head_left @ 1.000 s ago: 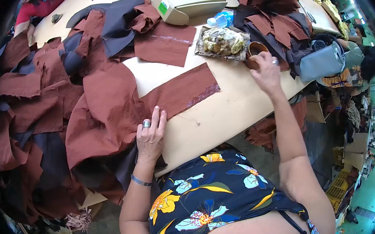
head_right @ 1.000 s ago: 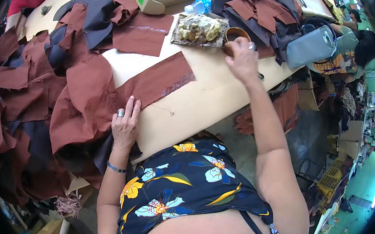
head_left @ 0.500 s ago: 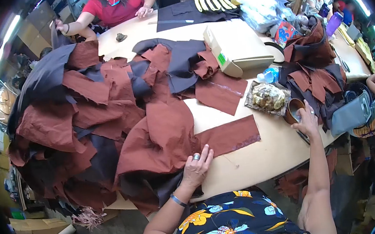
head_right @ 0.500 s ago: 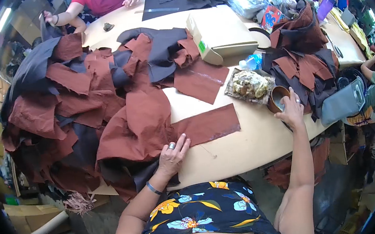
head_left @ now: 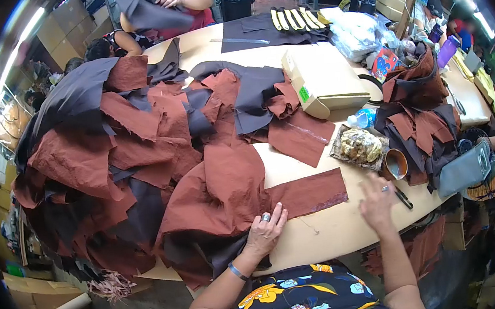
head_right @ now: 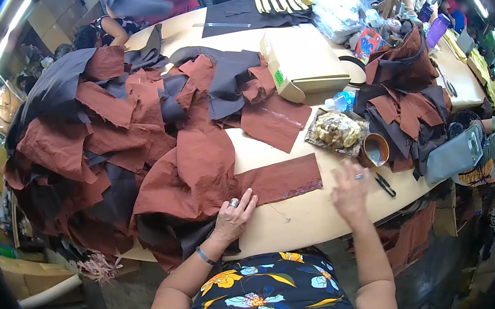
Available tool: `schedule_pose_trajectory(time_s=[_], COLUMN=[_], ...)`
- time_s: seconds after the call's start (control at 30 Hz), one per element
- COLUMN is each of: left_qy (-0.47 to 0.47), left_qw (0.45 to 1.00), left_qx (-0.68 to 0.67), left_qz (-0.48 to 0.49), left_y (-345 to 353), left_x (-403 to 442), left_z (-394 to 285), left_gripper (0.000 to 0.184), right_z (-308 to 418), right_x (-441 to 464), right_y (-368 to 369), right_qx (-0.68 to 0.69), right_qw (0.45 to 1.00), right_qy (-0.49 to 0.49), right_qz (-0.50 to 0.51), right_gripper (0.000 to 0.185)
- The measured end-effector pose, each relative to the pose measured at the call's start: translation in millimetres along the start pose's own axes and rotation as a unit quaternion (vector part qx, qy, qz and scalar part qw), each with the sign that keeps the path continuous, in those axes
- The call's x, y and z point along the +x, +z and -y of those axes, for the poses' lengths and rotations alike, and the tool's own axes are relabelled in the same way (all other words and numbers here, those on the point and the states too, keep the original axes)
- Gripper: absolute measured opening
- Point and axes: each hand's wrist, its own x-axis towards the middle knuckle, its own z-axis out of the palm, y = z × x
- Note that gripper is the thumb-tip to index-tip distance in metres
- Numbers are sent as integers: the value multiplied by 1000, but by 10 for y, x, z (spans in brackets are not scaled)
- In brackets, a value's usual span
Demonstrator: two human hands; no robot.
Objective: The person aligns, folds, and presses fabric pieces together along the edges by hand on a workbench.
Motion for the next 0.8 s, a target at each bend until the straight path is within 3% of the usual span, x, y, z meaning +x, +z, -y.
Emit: schedule_pose_trajectory(time_s=[0.1, 0.2, 0.37, 0.5, 0.63, 0.8], left_qy=[2, 6, 6, 17, 9, 12], left_qw=[1000, 1000, 1000, 999, 1000, 999], left_qx=[-20, -15, 5, 23, -8, -14], left_qz=[15, 14, 2, 15, 14, 31], left_y=[-24, -9, -25, -42, 15, -20], left_x=[-1, -17, 1, 4, -33, -15], left_z=[2, 14, 38, 9, -8, 6], left_gripper=[46, 47, 46, 41, 45, 47], right_z=[455, 673, 637, 532, 544, 720], right_x=[-67, -127, -169, -233, -297, -316], right_y=[18, 41, 218, 296, 272, 370], right_qx=[112, 177, 280, 315, 349, 376], right_qw=[992, 981, 957, 947, 924, 913], right_qy=[-50, -17, -2, 53, 106, 67], right_qz=[19, 76, 79, 46, 116, 144], right_gripper=[45, 46, 55, 60, 57, 62])
